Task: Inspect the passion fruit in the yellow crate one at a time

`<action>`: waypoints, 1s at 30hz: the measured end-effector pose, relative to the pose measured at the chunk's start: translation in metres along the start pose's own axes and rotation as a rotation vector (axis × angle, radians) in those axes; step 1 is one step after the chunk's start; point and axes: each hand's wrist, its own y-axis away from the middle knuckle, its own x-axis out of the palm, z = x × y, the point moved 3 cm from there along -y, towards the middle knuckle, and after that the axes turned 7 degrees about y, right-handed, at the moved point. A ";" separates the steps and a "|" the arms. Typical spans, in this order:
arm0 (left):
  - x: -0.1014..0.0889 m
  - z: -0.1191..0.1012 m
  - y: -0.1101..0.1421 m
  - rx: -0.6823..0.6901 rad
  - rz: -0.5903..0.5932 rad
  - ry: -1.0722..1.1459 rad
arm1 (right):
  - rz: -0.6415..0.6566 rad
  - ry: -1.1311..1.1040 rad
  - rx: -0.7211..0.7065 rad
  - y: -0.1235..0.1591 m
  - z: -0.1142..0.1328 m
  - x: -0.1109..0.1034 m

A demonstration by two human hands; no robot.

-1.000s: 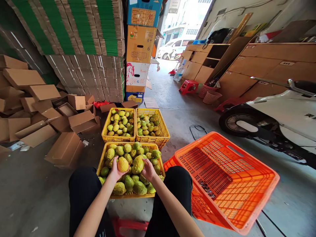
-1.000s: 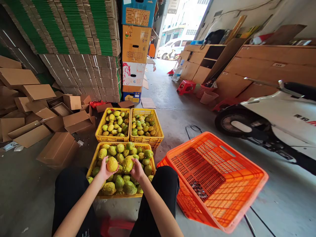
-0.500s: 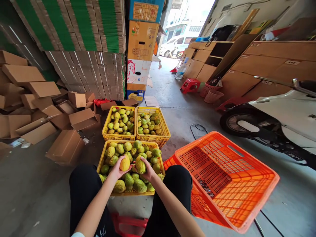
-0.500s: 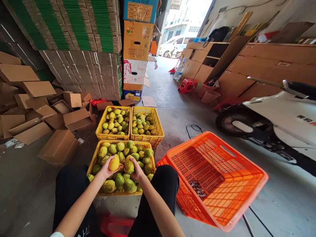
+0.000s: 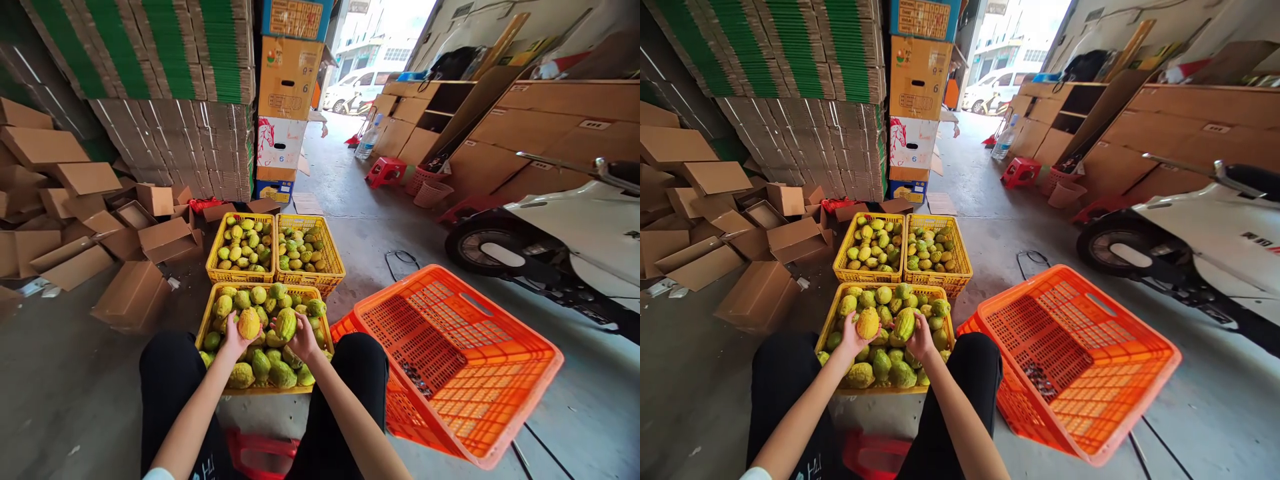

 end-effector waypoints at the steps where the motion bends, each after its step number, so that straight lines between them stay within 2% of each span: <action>1: 0.000 -0.001 0.000 0.001 -0.003 0.032 | -0.028 -0.006 0.020 -0.001 0.000 -0.001; 5: 0.002 0.000 0.000 0.022 0.022 0.060 | -0.189 -0.078 0.096 -0.001 -0.001 -0.006; 8: 0.003 0.005 -0.001 0.031 0.023 0.007 | -0.232 -0.096 0.110 -0.001 -0.004 -0.008; 12: 0.000 0.011 -0.003 0.018 -0.002 -0.072 | -0.173 -0.023 0.132 -0.003 -0.009 -0.007; 18: -0.005 0.013 -0.006 -0.056 0.051 -0.071 | 0.007 0.034 0.134 0.000 -0.008 -0.001; 25: -0.008 0.009 -0.014 -0.081 0.035 -0.110 | -0.016 0.042 0.136 -0.001 -0.005 -0.004; 30: -0.007 0.008 -0.013 -0.056 0.031 -0.138 | -0.133 0.041 0.063 -0.007 -0.007 -0.012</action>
